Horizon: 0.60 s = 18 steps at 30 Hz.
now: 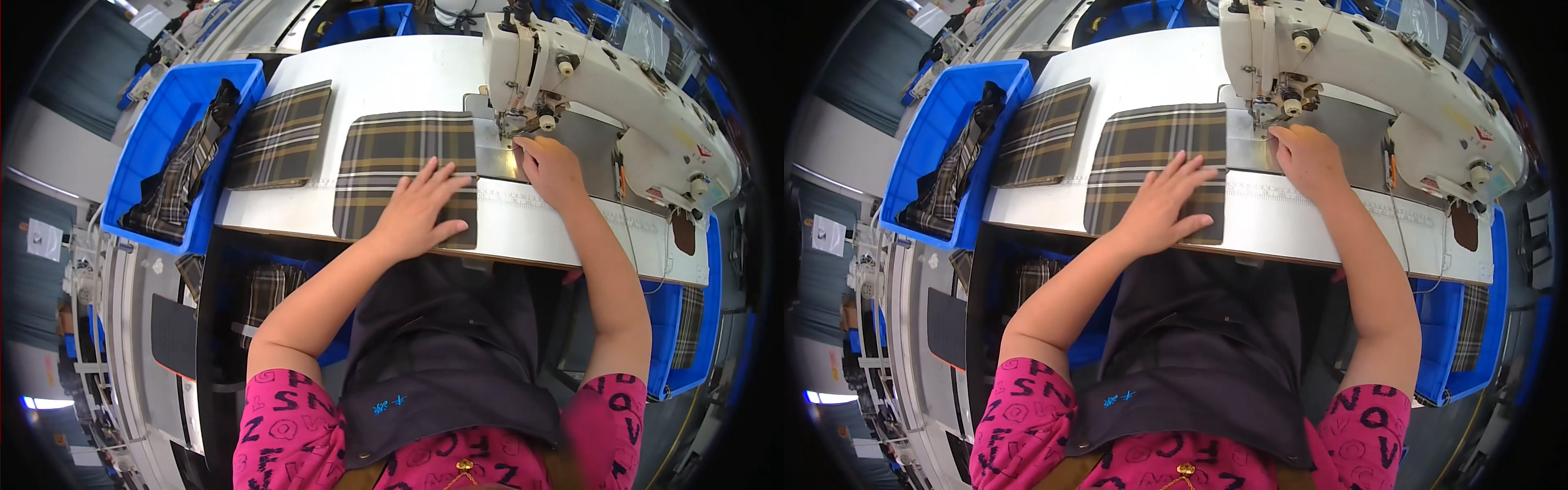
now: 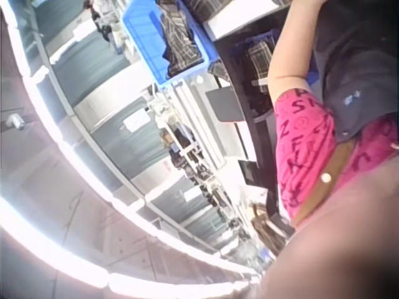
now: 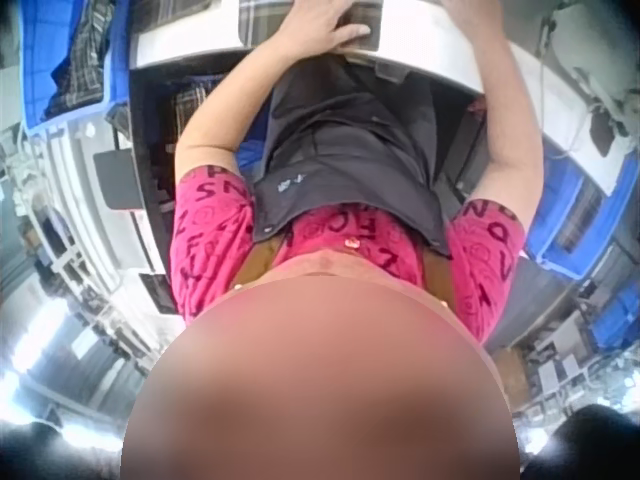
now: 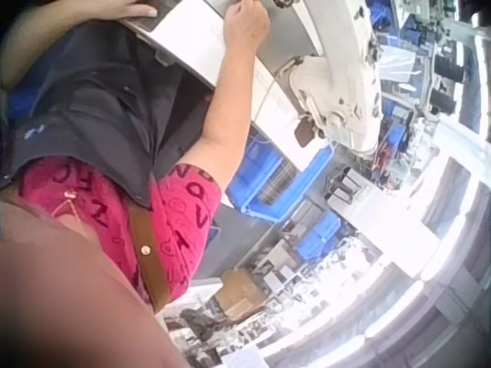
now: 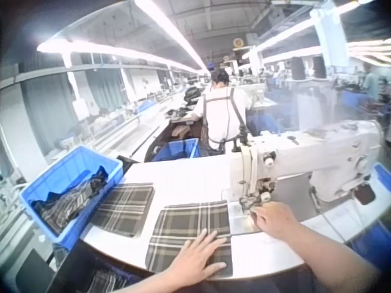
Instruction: Sewing together pieces of plaid fabric using an industrial sewing machine.
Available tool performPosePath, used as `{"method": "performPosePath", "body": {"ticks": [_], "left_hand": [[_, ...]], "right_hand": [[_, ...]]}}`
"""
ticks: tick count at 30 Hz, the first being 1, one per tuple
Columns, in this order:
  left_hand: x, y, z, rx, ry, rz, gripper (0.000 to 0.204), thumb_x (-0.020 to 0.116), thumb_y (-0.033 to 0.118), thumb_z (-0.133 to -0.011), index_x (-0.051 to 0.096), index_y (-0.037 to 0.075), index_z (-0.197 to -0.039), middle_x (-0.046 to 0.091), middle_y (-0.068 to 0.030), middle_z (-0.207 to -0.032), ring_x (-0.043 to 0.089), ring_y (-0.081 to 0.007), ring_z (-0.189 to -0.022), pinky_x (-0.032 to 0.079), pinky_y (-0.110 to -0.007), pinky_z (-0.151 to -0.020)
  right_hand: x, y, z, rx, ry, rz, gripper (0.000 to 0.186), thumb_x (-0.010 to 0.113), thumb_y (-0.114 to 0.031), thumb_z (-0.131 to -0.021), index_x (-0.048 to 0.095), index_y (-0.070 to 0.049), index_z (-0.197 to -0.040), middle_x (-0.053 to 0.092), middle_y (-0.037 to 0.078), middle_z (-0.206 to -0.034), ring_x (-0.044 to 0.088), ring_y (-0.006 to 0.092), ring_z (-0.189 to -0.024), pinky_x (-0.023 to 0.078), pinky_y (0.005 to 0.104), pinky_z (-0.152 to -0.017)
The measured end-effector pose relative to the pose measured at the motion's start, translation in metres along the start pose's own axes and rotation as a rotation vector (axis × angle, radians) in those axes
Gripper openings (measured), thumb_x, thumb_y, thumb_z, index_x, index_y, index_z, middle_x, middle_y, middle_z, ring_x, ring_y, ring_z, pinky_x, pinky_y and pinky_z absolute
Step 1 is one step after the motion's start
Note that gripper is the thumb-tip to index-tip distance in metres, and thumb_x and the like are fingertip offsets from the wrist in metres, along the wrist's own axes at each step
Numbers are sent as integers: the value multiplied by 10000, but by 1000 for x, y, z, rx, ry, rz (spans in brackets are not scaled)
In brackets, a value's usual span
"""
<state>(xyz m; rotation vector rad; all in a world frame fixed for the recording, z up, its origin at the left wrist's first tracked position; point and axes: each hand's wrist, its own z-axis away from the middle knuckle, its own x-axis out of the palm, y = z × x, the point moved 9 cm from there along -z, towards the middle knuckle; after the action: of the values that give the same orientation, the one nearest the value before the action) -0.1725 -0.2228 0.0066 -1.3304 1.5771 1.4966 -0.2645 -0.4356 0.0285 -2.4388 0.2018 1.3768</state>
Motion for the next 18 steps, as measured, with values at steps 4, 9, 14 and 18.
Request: {"method": "performPosePath", "body": {"ticks": [4, 9, 14, 18], "left_hand": [[-3, 10, 10, 33, 20, 149, 676, 719, 443, -956, 491, 175, -1533, 378, -167, -1658, 262, -398, -1576, 293, -606, -1204], [-87, -53, 22, -34, 366, 95, 635, 793, 286, -911, 550, 140, -1479, 469, -171, -1581, 380, -395, -1507, 345, -471, -1222], [-230, -174, 82, -240, 826, -97, 398, 802, 206, -884, 691, 65, -1239, 656, -166, -1351, 606, -364, -1266, 475, -431, -1085], [-310, -252, 159, -525, 1145, -110, 372, 722, 259, -966, 688, 25, -1254, 715, -194, -1233, 669, -337, -1178, 500, -395, -1016]], "right_hand": [[6, -6, -3, -52, 15, -19, 188, 615, -213, -980, 747, -151, -1099, 667, 96, -842, 673, 333, -849, 542, 470, -722], [5, 4, 3, 3, -71, 2, 235, 593, -177, -986, 726, -124, -1172, 675, 127, -920, 667, 356, -919, 536, 466, -784], [4, 1, 4, -64, -28, -43, 239, 594, -168, -983, 725, -121, -1178, 658, 123, -910, 658, 350, -905, 530, 460, -784], [2, 3, 4, -28, -52, -15, 259, 572, -139, -979, 713, -115, -1195, 648, 116, -917, 649, 337, -905, 526, 445, -796]]}}
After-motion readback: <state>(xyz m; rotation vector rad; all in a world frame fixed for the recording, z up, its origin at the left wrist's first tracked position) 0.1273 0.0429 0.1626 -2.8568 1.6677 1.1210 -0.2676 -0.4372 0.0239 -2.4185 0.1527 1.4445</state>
